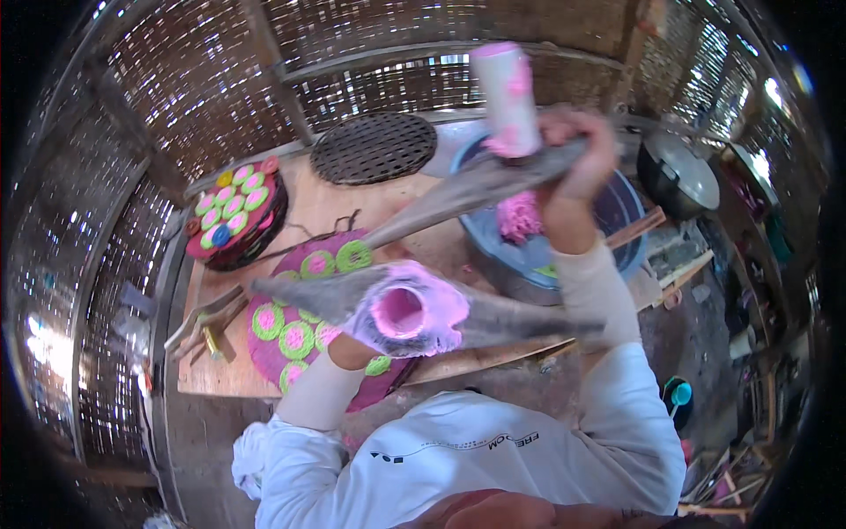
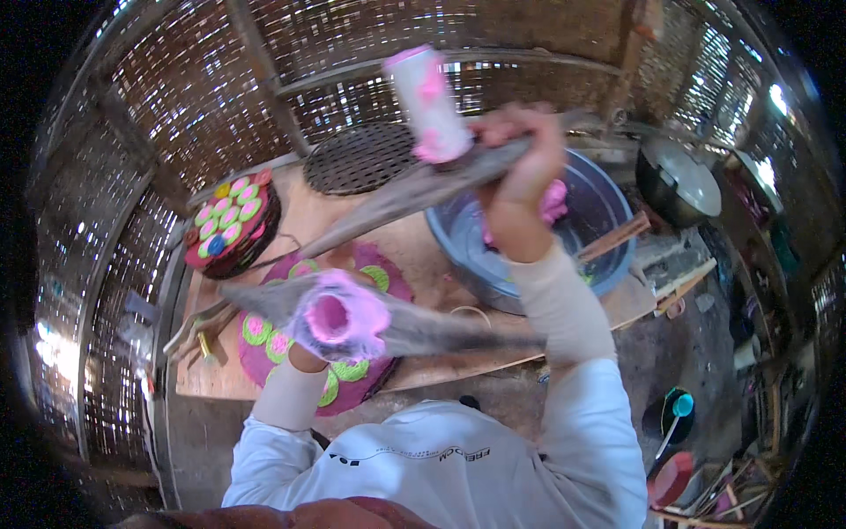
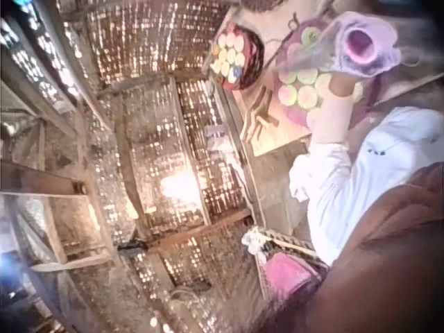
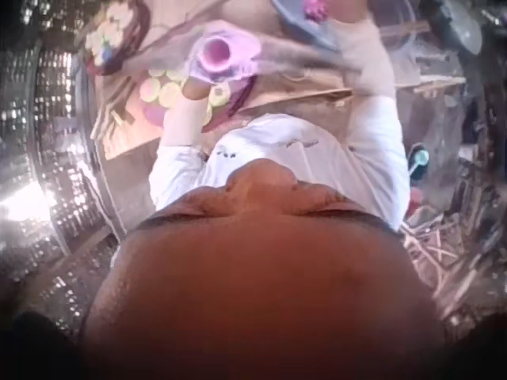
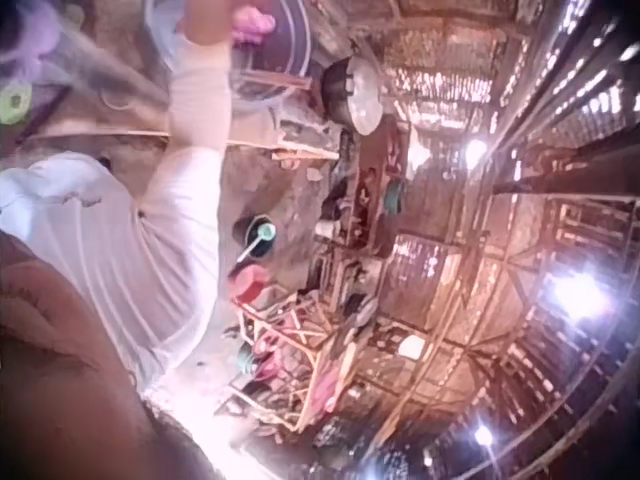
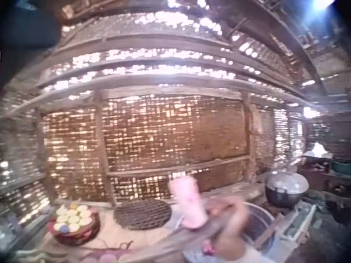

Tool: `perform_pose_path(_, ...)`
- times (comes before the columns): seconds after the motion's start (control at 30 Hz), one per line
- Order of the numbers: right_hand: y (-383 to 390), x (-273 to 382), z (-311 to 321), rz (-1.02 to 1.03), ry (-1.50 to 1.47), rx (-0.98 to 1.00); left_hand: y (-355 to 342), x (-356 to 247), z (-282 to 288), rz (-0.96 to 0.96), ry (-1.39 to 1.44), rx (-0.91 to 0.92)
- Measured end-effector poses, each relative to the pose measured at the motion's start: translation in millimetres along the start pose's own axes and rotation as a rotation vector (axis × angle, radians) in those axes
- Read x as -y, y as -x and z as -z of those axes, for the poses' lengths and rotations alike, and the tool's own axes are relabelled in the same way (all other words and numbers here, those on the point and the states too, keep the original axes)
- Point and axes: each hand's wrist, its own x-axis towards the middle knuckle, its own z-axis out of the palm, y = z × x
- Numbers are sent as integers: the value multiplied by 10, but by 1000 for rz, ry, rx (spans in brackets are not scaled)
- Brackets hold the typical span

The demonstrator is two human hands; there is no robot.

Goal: The person uses a wooden mold and a metal ring to shape green and pink dough into circular cakes on a pink mat. They scoop dough from a blue basin, press it into the mold, and then release the formed cakes onto the mat. The process is repeated multiple times, alternating between green and pink dough.

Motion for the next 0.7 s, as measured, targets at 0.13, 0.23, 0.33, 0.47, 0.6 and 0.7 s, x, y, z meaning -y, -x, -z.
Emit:
perform_pose_path(0.13, 22, -371, 396, -641, 167, 220, -463, 27, -193, -503, -95, -682)
perform_pose_path(0.23, -69, -305, 909, -528, 1141, 785, -356, -36, 272, -578, -293, -533)
perform_pose_path(0.33, -183, -171, 1845, -506, 2297, 1005, -271, -77, 265, -532, -238, -541)
perform_pose_path(0.47, 71, -156, 2515, -511, 2440, 1196, -178, -105, 146, -441, -523, -645)
perform_pose_path(0.6, -49, -232, 2372, -614, 2409, 1398, -72, 18, 294, -441, -777, -545)
perform_pose_path(0.7, -182, -170, 2628, -244, 2408, 1497, -89, -42, 289, -496, -864, -470)
